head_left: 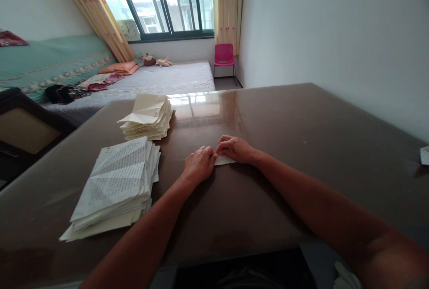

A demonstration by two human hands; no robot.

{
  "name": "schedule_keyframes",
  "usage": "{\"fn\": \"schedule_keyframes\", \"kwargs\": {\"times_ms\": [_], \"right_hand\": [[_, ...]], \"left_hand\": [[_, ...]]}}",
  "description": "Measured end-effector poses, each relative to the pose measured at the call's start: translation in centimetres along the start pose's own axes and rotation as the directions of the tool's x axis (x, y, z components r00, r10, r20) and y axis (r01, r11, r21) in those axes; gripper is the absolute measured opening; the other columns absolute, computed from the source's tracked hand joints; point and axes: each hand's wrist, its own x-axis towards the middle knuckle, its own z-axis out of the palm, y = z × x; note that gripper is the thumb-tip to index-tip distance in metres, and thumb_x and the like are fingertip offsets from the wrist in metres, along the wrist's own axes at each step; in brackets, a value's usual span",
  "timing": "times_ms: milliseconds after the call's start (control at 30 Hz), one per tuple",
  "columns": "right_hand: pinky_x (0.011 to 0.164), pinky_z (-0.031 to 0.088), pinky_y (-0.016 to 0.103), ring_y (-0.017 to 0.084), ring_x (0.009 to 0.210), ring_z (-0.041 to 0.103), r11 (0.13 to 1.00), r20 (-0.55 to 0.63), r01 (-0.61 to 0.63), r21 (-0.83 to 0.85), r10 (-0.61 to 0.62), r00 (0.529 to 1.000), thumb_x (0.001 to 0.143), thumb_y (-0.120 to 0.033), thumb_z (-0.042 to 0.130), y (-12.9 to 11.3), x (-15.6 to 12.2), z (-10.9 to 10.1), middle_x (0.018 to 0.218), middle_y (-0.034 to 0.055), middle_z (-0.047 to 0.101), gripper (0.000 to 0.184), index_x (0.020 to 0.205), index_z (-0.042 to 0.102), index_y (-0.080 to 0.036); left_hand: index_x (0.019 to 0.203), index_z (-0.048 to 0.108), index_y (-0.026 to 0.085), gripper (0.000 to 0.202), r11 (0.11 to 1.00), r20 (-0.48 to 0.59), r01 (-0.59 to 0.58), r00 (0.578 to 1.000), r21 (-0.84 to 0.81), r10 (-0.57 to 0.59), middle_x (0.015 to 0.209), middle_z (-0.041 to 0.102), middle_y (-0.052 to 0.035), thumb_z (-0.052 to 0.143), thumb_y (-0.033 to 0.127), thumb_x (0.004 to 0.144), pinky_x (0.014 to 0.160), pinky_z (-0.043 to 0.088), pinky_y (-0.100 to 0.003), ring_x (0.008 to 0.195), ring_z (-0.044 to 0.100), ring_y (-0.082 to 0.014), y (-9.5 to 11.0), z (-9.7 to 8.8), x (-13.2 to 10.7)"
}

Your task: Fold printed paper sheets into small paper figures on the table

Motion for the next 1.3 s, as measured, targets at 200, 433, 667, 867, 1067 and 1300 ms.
{"fn": "schedule_keyframes", "kwargs": {"times_ms": [200,433,667,867,1067,1300], "right_hand": [[0.079,0.044,0.024,0.013,0.084,0.059,0.997,0.013,0.027,0.078,-0.028,1.0,0.086,-0.022,0.056,0.4,0.1,-0.3,0.095,0.0035,0.062,0.018,0.089,0.073,-0.02],[0.072,0.047,0.026,0.012,0.075,0.056,0.976,-0.126,-0.107,0.19,0.133,0.983,0.089,-0.029,0.052,0.8,0.1,-3.0,0.1,0.0058,0.063,0.027,0.108,0.067,-0.017],[0.098,0.04,0.037,0.02,0.105,0.053,0.971,-0.114,-0.112,-0.209,0.09,0.989,0.083,-0.02,0.062,0.8,-0.9,-3.8,0.111,0.0084,0.061,0.027,0.11,0.067,-0.021],[0.094,0.042,0.036,0.021,0.108,0.049,0.936,-0.045,0.051,-0.349,-0.071,0.996,0.087,-0.022,0.058,-2.9,-1.6,-3.0,0.118,0.0078,0.059,0.035,0.121,0.061,-0.026],[0.083,0.043,0.031,0.019,0.089,0.056,0.946,-0.075,0.027,-0.323,-0.054,0.996,0.091,-0.025,0.052,-5.6,-1.0,-4.3,0.086,0.0062,0.067,0.018,0.09,0.069,-0.02],[0.085,0.048,0.03,0.017,0.098,0.06,0.979,-0.427,0.002,0.206,0.088,0.9,0.079,-0.018,0.057,-1.3,-5.2,-3.9,0.106,0.0054,0.063,0.012,0.09,0.058,-0.02]], "left_hand": [[0.091,0.058,0.024,0.028,1.0,0.012,-0.014,1.0,0.023,0.014,0.097,0.063,-0.0042,0.035,0.04,0.094,0.066,0.04,-0.028,0.083,0.062,-0.0198,0.1,0.0,0.1],[0.09,0.061,0.025,0.024,0.997,-0.051,-0.017,0.999,-0.079,0.013,0.098,0.063,-0.0028,0.041,0.038,0.092,0.068,0.041,-0.027,0.086,0.062,-0.0178,-0.4,0.1,0.1],[0.093,0.064,0.027,0.026,0.994,-0.085,-0.018,0.996,-0.106,0.009,0.098,0.065,-0.0027,0.042,0.04,0.09,0.067,0.042,-0.027,0.083,0.062,-0.0191,-0.8,-0.1,-0.1],[0.091,0.064,0.026,0.023,0.994,-0.166,-0.091,0.983,-0.064,0.08,0.092,0.066,-0.002,0.044,0.037,0.09,0.065,0.039,-0.026,0.08,0.061,-0.0178,0.2,-0.7,-0.6],[0.084,0.063,0.021,0.031,0.956,-0.436,-0.171,0.898,-0.24,0.051,0.081,0.062,-0.0009,0.041,0.043,0.092,0.069,0.041,-0.024,0.071,0.057,-0.0124,0.0,-2.4,-1.2],[0.1,0.062,0.021,0.023,0.904,-0.616,-0.322,0.783,-0.281,0.087,0.092,0.062,-0.0028,0.046,0.034,0.091,0.069,0.047,-0.024,0.079,0.056,-0.0129,-1.7,-2.5,-0.7]]}}
